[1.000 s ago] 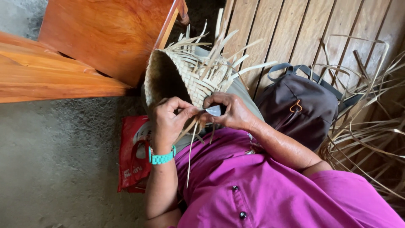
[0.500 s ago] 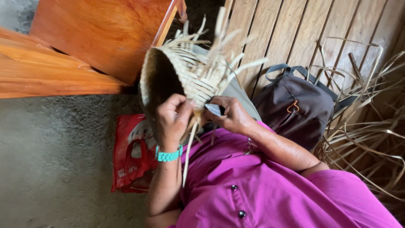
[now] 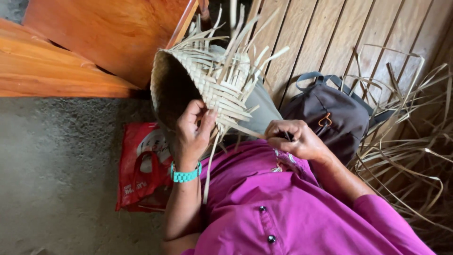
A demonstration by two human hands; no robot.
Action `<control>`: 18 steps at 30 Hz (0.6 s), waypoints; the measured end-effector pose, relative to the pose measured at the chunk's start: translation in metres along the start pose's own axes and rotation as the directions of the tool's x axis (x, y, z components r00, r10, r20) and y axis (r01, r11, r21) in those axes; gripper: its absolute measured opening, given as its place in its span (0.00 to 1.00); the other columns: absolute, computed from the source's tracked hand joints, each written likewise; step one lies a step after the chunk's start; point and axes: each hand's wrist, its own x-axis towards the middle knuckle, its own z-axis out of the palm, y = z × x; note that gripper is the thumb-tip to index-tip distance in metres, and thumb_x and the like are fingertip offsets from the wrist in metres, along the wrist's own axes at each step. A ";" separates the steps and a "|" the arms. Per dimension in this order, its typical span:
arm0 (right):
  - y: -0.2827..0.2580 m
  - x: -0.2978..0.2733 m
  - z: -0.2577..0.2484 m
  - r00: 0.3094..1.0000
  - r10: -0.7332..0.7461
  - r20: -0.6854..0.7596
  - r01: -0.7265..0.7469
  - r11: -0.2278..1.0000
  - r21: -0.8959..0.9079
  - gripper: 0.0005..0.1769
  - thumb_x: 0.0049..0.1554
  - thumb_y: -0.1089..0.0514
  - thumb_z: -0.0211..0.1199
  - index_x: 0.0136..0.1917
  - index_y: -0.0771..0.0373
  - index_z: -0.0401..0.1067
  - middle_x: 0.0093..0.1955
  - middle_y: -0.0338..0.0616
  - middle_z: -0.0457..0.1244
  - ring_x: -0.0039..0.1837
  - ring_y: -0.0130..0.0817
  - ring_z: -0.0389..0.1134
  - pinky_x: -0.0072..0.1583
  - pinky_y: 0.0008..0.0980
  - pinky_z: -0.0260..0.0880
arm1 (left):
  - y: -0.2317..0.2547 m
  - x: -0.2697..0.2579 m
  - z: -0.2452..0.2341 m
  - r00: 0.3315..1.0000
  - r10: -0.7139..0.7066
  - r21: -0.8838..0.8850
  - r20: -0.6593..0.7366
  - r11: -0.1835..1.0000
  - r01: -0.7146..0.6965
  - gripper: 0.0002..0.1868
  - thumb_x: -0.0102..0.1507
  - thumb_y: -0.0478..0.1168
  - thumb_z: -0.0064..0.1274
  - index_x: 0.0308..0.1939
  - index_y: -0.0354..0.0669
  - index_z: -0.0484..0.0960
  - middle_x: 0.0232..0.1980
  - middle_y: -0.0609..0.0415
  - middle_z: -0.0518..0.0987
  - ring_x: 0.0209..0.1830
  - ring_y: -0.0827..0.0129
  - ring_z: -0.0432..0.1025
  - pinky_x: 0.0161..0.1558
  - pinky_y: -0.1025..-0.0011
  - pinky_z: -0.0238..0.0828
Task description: Weave a basket by tucking loose fiber ends into the structure using a small tool
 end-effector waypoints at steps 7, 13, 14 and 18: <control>-0.048 0.021 0.017 0.972 -0.235 -0.007 0.232 0.954 0.188 0.10 0.58 0.64 0.66 0.35 0.64 0.71 0.35 0.48 0.66 0.49 0.48 0.75 0.49 0.39 0.73 | 0.010 -0.012 0.016 0.992 -0.009 0.219 0.129 0.976 -0.020 0.30 0.56 0.47 0.68 0.56 0.42 0.73 0.34 0.42 0.80 0.34 0.55 0.78 0.34 0.58 0.74; -0.072 0.049 0.022 0.973 -0.227 -0.036 0.220 0.965 -0.141 0.32 0.45 0.38 0.78 0.51 0.63 0.74 0.45 0.50 0.67 0.44 0.48 0.72 0.46 0.41 0.73 | 0.011 -0.014 0.015 0.988 -0.110 0.270 -0.108 0.953 0.136 0.08 0.62 0.51 0.59 0.33 0.57 0.86 0.22 0.55 0.81 0.25 0.65 0.79 0.27 0.69 0.73; -0.075 0.049 0.023 0.991 -0.124 -0.046 0.114 0.976 -0.184 0.26 0.52 0.39 0.70 0.54 0.61 0.74 0.45 0.48 0.67 0.44 0.49 0.73 0.46 0.43 0.74 | 0.014 -0.011 0.011 0.981 -0.136 0.168 -0.142 0.973 0.159 0.08 0.62 0.49 0.60 0.35 0.53 0.87 0.23 0.54 0.82 0.26 0.70 0.77 0.29 0.69 0.75; -0.058 0.049 0.041 0.995 -0.015 -0.098 -0.015 0.955 -0.298 0.12 0.62 0.47 0.63 0.53 0.56 0.74 0.43 0.44 0.67 0.46 0.51 0.74 0.47 0.42 0.74 | 0.022 -0.017 -0.005 0.927 -0.329 -0.018 -0.179 0.943 0.331 0.10 0.63 0.47 0.58 0.36 0.45 0.87 0.24 0.52 0.81 0.25 0.72 0.73 0.28 0.71 0.76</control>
